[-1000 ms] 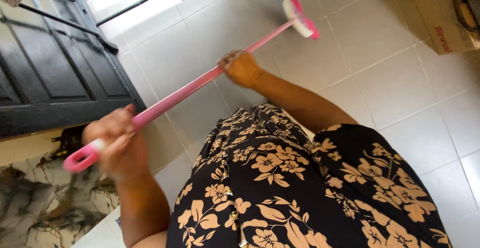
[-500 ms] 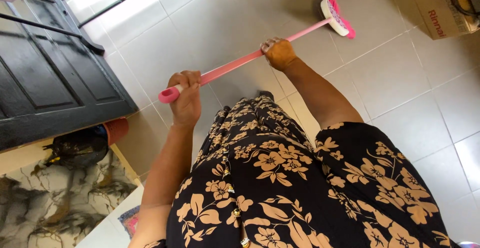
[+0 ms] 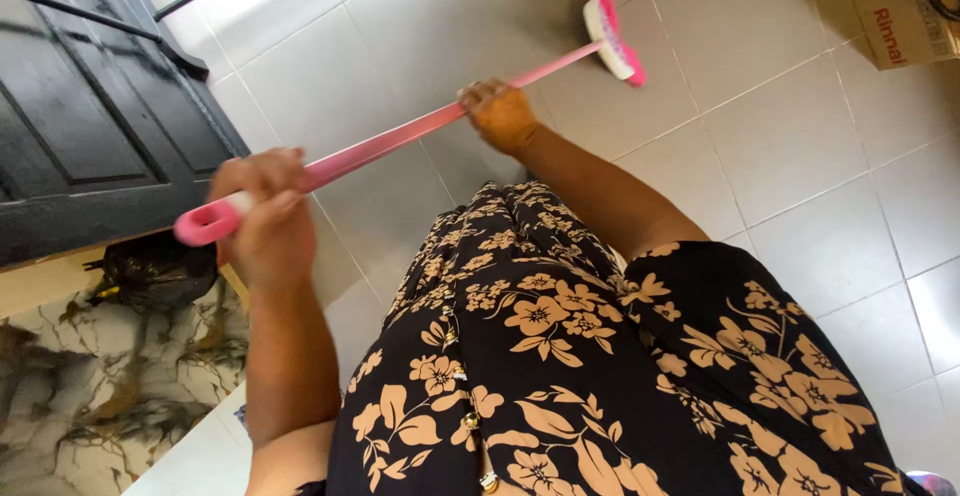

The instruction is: Sweep a tiled floor with a pink broom.

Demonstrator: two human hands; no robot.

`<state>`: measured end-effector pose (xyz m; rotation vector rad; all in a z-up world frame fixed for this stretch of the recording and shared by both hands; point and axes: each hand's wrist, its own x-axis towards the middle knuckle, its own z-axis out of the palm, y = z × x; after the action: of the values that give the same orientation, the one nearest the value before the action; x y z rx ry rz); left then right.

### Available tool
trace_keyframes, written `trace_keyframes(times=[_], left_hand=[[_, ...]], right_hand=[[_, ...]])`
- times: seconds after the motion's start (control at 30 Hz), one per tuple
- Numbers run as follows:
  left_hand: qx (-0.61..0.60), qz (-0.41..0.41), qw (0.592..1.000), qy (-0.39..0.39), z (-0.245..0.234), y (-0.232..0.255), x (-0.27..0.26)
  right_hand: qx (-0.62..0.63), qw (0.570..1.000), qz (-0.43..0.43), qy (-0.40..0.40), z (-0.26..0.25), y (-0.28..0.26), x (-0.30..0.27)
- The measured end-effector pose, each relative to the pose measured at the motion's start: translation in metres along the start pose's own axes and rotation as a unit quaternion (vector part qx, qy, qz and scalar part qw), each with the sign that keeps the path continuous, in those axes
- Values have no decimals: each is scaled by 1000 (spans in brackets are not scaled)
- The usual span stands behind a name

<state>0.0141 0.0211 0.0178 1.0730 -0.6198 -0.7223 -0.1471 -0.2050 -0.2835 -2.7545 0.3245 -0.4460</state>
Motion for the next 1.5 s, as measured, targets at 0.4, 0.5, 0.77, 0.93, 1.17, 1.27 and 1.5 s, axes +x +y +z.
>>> trace_keyframes(times=[0.4,0.5,0.77,0.93,1.17,1.27,1.5], left_hand=[[4,73,994,85,-96,105,-54],[-26,88,992,87,-104,113,-62],[-51,94,992,60,-67,99,-43],[-95,44,994,21,-57,17,-11],[-61,-12,998,-2,-20,-68,21],[-56,-27,998,-2,-11,-84,26],[-48,-37,998,6,5,-99,36]], right_hand=[[76,995,-66,19,16,-146,84],[89,992,-93,-4,4,-158,94],[61,995,-77,-19,-31,-111,74],[-10,998,-40,-37,-18,-30,43],[-80,989,24,-121,-3,51,3],[-76,989,40,-121,-6,63,-5],[-69,992,40,-93,2,87,-8]])
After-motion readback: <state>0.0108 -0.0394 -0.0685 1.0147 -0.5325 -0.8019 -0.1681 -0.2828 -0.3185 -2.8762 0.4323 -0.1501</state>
